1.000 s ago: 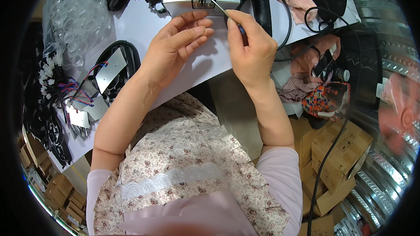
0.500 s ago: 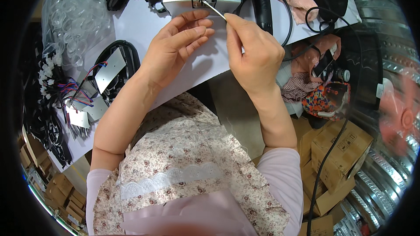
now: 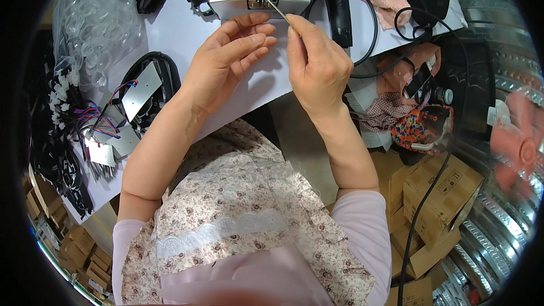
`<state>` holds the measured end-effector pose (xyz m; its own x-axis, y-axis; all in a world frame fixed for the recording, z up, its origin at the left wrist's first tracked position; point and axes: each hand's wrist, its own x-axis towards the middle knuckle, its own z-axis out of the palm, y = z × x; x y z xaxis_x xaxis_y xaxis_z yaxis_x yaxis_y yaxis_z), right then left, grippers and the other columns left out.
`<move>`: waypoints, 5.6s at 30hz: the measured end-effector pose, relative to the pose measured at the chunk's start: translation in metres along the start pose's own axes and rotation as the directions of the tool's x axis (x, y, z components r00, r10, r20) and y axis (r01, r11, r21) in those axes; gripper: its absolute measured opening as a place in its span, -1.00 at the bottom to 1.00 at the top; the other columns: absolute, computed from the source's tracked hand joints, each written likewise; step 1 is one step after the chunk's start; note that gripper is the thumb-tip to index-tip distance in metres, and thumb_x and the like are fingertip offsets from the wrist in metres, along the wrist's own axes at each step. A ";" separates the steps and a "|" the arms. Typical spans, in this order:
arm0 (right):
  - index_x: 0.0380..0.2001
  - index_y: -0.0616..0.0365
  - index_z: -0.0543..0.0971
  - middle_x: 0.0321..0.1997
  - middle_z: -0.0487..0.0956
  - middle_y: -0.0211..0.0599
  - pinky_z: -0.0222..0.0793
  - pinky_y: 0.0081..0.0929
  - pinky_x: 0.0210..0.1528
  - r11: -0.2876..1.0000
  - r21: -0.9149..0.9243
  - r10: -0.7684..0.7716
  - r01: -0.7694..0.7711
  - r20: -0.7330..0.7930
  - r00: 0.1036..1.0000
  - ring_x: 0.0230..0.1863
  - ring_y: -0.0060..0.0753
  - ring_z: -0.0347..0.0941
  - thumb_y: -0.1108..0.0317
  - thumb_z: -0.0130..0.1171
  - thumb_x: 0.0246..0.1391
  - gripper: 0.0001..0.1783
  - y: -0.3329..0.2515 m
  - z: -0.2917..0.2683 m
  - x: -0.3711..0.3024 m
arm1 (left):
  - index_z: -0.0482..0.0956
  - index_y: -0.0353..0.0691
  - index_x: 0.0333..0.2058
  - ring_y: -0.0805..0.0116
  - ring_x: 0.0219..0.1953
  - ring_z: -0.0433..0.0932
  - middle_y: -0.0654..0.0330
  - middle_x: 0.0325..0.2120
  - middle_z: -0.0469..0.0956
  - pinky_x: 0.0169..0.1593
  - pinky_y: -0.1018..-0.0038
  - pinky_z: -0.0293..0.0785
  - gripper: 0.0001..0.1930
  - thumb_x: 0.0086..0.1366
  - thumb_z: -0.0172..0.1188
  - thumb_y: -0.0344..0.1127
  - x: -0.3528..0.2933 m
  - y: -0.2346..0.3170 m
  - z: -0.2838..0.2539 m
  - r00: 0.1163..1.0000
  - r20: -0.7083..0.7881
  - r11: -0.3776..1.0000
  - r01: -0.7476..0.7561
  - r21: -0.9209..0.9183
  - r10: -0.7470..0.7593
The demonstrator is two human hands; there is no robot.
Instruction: The person assembles an electronic component by attaching a metal plate to a black plastic housing and securing it with an electric screwdriver.
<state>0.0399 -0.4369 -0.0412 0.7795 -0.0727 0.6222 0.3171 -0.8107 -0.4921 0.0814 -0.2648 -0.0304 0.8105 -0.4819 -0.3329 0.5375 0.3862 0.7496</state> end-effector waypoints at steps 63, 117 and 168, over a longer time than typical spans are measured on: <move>-0.15 0.13 0.71 -0.24 0.67 -0.22 0.56 -0.41 -0.22 0.787 -0.077 -0.533 0.613 0.415 0.737 -0.26 -0.20 0.62 0.66 0.24 -0.06 -0.64 0.005 -0.060 0.107 | 0.35 -0.45 0.22 0.35 0.12 0.54 0.00 0.09 0.54 0.22 0.49 0.44 -0.50 0.40 0.18 -0.32 0.001 0.007 0.004 1.000 0.012 1.000 -0.010 -0.003 0.010; -0.08 0.01 0.70 -0.02 0.69 -0.01 0.54 -0.01 0.03 0.608 -0.667 0.481 -0.431 -0.123 0.868 0.06 0.14 0.61 0.27 0.14 0.15 -0.69 0.235 0.042 0.349 | 0.58 -0.38 -0.59 0.25 -0.46 0.63 -0.04 -0.56 0.65 -0.38 0.41 0.46 -0.70 0.28 0.20 -0.32 -0.180 0.068 -0.058 0.956 0.127 0.905 -0.293 0.308 0.266; -0.06 0.09 0.49 -0.17 0.50 -0.25 0.53 -0.54 -0.34 -0.339 0.939 0.323 0.052 0.064 0.944 -0.36 -0.39 0.59 0.15 0.23 0.19 -0.65 0.018 -0.067 0.081 | 0.62 -0.40 -0.33 0.42 -0.35 0.57 0.08 -0.35 0.66 -0.23 0.49 0.49 -0.75 0.45 0.13 -0.31 -0.181 0.052 -0.046 0.938 -0.042 0.786 -0.262 0.560 0.343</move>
<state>0.0728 -0.4961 0.0415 0.8731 -0.2936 0.3893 0.4408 0.8165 -0.3728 -0.0262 -0.1215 0.0427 0.9548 -0.2865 -0.0793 0.0796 -0.0106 0.9968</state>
